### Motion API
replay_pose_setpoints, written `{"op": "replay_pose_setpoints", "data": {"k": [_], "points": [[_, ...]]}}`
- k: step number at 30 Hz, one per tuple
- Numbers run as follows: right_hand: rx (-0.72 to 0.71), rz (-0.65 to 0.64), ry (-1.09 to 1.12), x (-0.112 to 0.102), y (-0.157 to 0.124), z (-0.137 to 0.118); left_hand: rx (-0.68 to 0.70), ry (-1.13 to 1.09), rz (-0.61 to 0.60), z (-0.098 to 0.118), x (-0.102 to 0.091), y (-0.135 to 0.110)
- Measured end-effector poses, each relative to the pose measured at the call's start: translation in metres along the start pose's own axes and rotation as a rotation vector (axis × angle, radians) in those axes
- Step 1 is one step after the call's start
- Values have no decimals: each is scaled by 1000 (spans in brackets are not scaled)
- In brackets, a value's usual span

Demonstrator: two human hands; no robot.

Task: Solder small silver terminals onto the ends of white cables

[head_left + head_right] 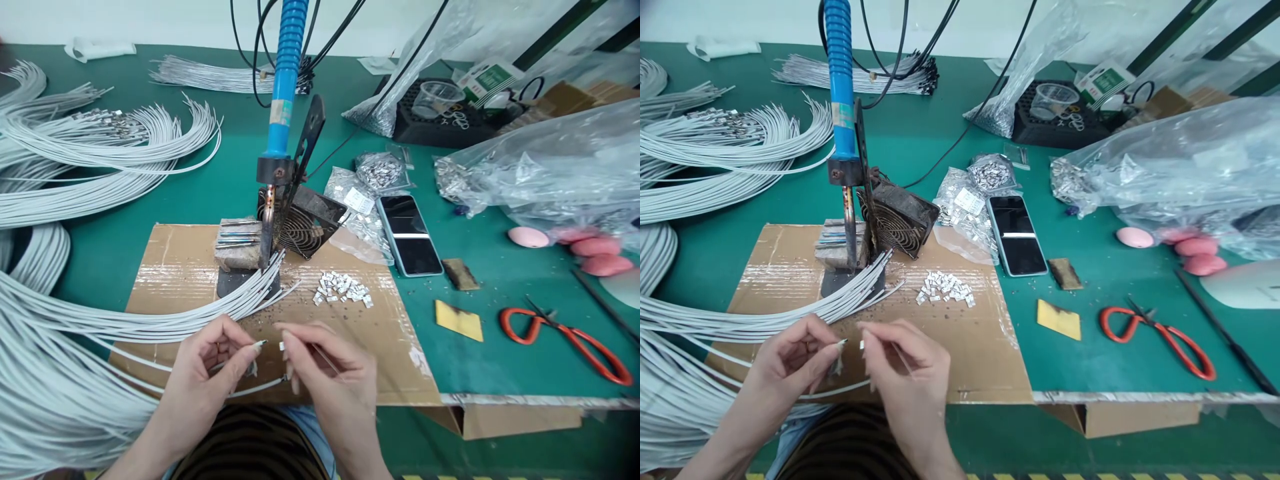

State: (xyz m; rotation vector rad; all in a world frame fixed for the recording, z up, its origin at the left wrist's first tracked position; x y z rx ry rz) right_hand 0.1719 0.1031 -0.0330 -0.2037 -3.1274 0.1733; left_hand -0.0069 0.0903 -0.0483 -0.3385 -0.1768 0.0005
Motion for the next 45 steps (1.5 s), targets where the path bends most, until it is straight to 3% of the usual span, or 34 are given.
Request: {"op": "replay_pose_setpoints", "data": {"k": [3,7,13,19,22,25,30,35,38,41,45], "points": [[41,-15,57,-3,2,3,-6,-7,10,1,-1,0],[111,-139,82,13,-1,12,3,-1,11,6,0,-1],[65,-167,55,24,-5,6,39,-17,9,8,-1,-2],[298,-259,178,26,-9,23,41,8,9,9,0,-4],[397,-378,168,27,-13,32,-24,24,-56,7,2,-6],[355,-436,19,24,-10,25,-127,27,-122,0,4,-7],[131,-382,-201,20,0,-6,-153,53,-98,-3,3,-5],[87,-327,-191,19,0,-13,-65,65,63,1,-1,-8],[174,-241,-77,18,-6,1,39,70,72,8,3,-12],[301,-127,69,24,-19,28,59,31,106,10,7,-14],[193,31,196,34,-27,41,-10,-135,207,8,7,-16]]}}
Point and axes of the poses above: each hand's wrist, its own y-axis towards the middle knuckle, its own x-axis out of the palm, z = x × y, the point moved 9 cm from there along y, towards the middle knuckle, and after that the axes turned 10 degrees about -y, right-handed, at the moved point
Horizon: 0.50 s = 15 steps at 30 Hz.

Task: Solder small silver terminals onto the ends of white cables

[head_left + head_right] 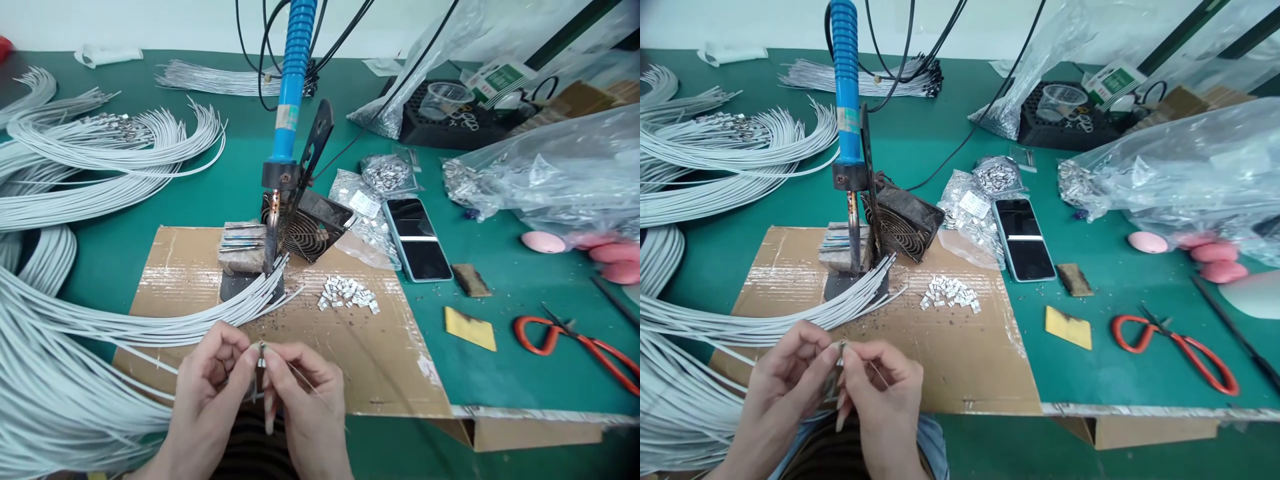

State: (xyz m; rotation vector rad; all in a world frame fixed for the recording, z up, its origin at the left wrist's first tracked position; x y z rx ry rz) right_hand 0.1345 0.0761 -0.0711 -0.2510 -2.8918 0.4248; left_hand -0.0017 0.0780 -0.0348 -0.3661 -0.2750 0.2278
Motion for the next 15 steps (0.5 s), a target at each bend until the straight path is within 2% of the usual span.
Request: {"op": "replay_pose_setpoints", "data": {"k": [2,6,8,11,13,15], "points": [[-133,26,-65,1,0,-9,-48,-74,-2,-4,0,1],[-635,7,-431,4,-8,-68,-56,-70,-30,-3,-4,8],[-769,-54,-558,5,-9,-87,-33,-38,13,1,-7,10],[-798,-184,-665,7,-4,-96,-24,-8,94,7,-7,9],[-729,-232,-649,2,3,-95,-8,24,112,13,-3,7],[-600,-238,-591,-6,12,-90,14,61,129,19,0,5]]}}
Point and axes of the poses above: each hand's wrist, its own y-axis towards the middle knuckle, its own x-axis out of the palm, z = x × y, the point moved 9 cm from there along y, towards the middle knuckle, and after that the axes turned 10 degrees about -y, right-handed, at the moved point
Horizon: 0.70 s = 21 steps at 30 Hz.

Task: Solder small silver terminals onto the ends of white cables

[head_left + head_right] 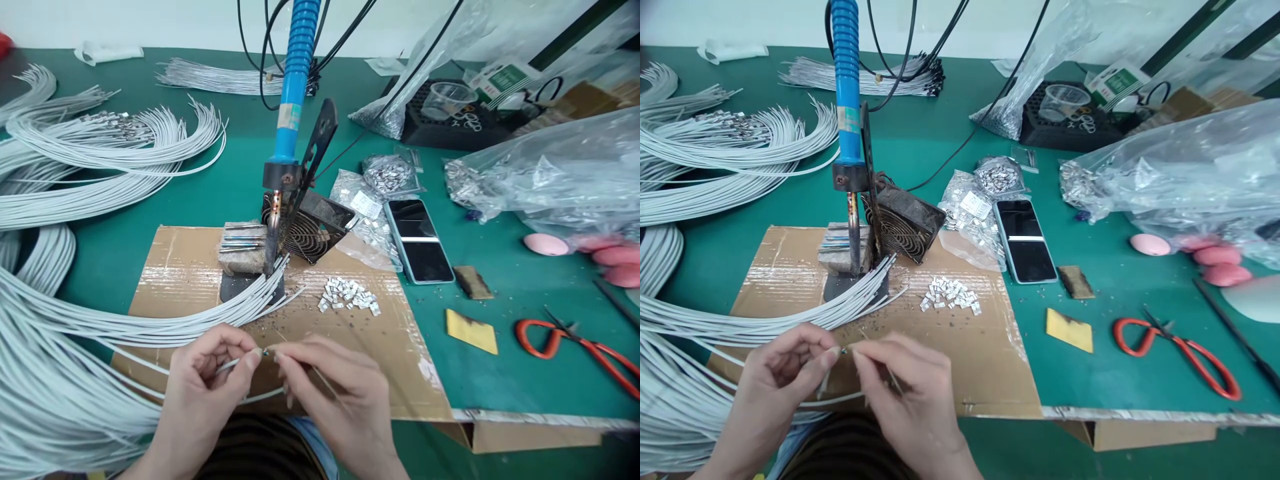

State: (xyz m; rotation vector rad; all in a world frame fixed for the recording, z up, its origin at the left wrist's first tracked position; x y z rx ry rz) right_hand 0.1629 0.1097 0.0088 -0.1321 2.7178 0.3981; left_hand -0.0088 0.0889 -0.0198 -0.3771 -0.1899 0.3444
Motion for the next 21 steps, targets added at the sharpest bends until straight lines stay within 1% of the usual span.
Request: {"op": "replay_pose_setpoints", "data": {"k": [3,5,6,9,11,13,15,17,21], "points": [[166,-8,113,-4,1,17,15,47,18,5,1,-1],[210,-17,164,-4,3,20,18,73,13,6,3,-1],[221,-33,181,-2,4,20,20,85,9,6,4,-1],[228,-135,169,7,7,16,39,140,0,6,5,-3],[201,-183,134,9,8,10,61,178,-8,6,5,-4],[166,-197,91,8,9,6,79,206,-13,6,5,-4],[137,-178,65,4,10,4,80,223,-17,6,5,-4],[154,-135,67,0,9,8,71,222,-14,6,4,-3],[284,-27,234,-1,3,28,41,171,12,8,4,-1]]}}
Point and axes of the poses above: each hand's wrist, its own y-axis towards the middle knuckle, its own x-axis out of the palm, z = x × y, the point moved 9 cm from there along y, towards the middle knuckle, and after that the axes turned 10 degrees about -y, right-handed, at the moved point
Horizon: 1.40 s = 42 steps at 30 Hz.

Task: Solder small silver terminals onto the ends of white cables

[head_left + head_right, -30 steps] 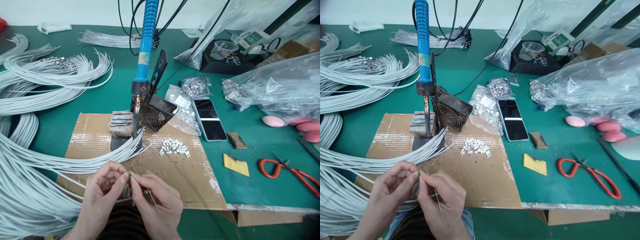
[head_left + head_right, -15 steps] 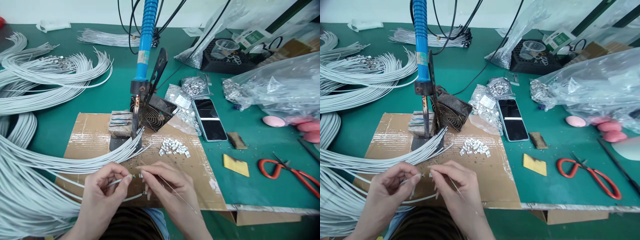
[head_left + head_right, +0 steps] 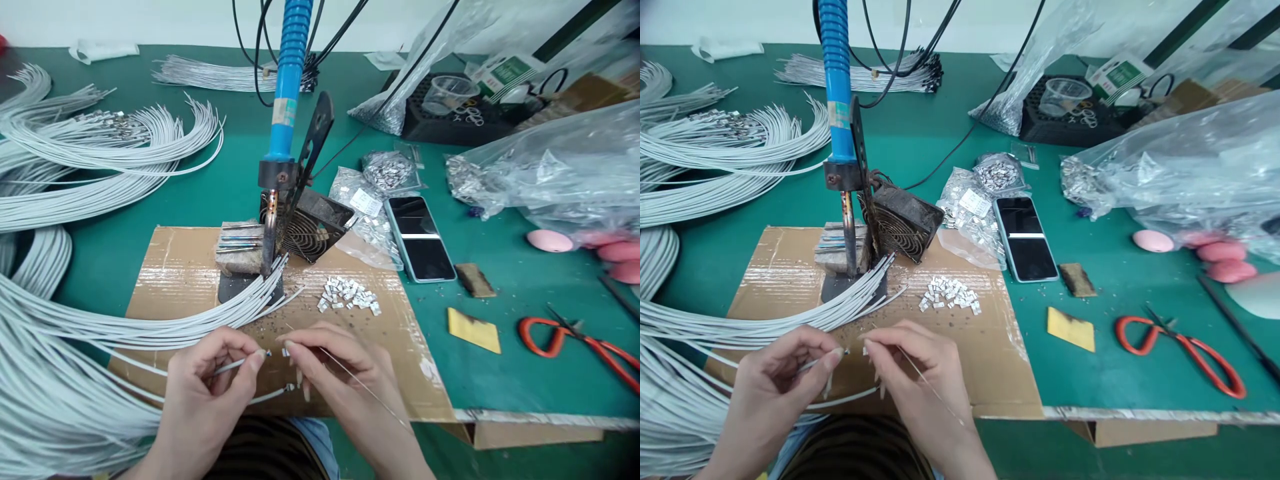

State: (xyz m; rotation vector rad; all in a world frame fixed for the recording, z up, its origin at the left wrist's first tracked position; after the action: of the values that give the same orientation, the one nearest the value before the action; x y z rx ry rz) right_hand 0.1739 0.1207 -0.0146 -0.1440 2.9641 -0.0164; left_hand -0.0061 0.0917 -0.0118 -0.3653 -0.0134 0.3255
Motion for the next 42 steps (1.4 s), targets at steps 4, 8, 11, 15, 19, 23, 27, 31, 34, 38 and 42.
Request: {"op": "replay_pose_setpoints", "data": {"k": [4,8,11,15,19,23,27,31,34,38,42], "points": [[136,-19,198,13,-7,16,-37,-93,-2,-1,2,1],[266,-18,331,24,-14,25,-78,-133,-18,-5,2,2],[284,17,379,26,-16,29,-69,-120,-33,-6,2,3],[269,56,363,26,-16,32,-40,-114,-54,-5,4,3],[278,90,297,22,-18,29,-35,-103,-72,-4,6,3],[188,154,182,19,-22,20,-48,-106,-69,-7,5,4],[-78,305,-10,12,-31,2,-123,-195,-90,-14,8,4],[-307,336,-130,11,-36,-15,-144,-212,-119,-15,10,5],[-342,272,-161,11,-32,-18,-124,-167,-98,-12,8,7],[-300,278,-146,4,-29,-15,-130,-135,-70,-12,7,8],[-97,329,-69,-6,-26,2,-140,-132,-50,-12,6,8]]}}
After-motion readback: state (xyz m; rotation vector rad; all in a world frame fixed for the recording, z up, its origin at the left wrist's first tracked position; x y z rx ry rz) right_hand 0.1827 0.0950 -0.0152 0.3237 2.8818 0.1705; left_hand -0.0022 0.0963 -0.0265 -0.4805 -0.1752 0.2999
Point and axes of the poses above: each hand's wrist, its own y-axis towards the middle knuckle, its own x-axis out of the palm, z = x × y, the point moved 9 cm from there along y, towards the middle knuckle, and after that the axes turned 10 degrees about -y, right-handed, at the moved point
